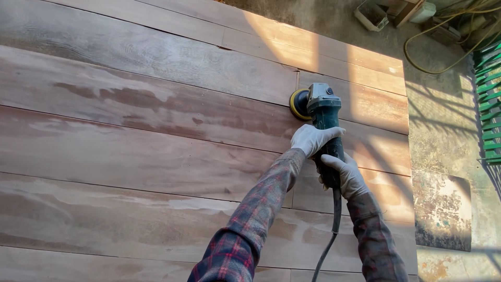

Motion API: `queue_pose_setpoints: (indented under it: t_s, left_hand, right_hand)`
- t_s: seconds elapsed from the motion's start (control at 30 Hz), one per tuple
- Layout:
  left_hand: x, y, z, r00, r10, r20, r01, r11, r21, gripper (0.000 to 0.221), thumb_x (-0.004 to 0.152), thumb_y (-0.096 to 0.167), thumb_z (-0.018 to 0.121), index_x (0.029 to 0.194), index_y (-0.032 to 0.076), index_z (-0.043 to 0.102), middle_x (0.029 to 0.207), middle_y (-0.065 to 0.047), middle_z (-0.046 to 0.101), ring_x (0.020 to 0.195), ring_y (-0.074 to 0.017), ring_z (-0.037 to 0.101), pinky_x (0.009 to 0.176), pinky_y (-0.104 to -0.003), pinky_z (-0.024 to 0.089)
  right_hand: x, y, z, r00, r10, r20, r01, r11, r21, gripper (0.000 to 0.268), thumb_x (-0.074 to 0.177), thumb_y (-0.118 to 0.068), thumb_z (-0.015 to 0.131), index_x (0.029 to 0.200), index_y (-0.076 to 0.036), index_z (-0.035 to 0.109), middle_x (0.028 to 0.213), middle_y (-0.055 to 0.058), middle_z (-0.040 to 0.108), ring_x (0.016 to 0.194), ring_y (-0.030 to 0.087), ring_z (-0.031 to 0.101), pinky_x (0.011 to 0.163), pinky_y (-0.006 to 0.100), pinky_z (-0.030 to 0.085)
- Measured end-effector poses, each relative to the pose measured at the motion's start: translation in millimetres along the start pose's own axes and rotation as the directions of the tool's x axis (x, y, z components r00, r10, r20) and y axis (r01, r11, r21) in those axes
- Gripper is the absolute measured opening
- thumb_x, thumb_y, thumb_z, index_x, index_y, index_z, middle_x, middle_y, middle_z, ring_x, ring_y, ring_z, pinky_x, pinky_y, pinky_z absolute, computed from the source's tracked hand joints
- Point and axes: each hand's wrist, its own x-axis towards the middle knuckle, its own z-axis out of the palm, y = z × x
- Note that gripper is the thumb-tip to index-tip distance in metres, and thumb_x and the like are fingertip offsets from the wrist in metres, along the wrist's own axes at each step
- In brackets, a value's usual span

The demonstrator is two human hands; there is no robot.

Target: The person first rubs a sanding block by hand across a large panel made of joined wood boards, then uses an angle grinder fitted with a sanding disc to sand the panel surface, moving the tool steadily across different sections of the boards.

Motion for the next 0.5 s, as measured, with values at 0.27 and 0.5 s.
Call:
queue_pose_setpoints:
  t_s: [0.27,0.5]
  left_hand:
    - [4.2,14.7,36.9,0.999,0.025,-0.039,-0.024,1.000,0.011,0.082,0.065,0.072,0.072,0.102,0.000,0.080,0.101,-0.023,0.076,0.094,-0.0332,0.074,0.084,-0.042,0.057]
    - [-4.3,17.6,31.1,0.999,0.000,-0.038,-0.004,0.994,-0.111,0.070,0.061,0.059,0.081,0.094,-0.003,0.078,0.092,-0.020,0.079,0.082,-0.0283,0.078,0.076,-0.038,0.060]
  right_hand:
    - [9.6,-10.1,-5.0,0.988,0.128,-0.089,-0.134,0.989,-0.069,0.048,0.077,-0.035,0.073,0.111,-0.003,0.062,0.077,0.014,0.066,0.054,0.029,0.067,0.041,0.041,0.052]
    - [18.4,1.8,-18.4,0.988,0.129,-0.084,-0.132,0.991,-0.034,0.047,0.076,-0.031,0.072,0.109,0.000,0.061,0.075,0.016,0.066,0.053,0.031,0.068,0.040,0.043,0.052]
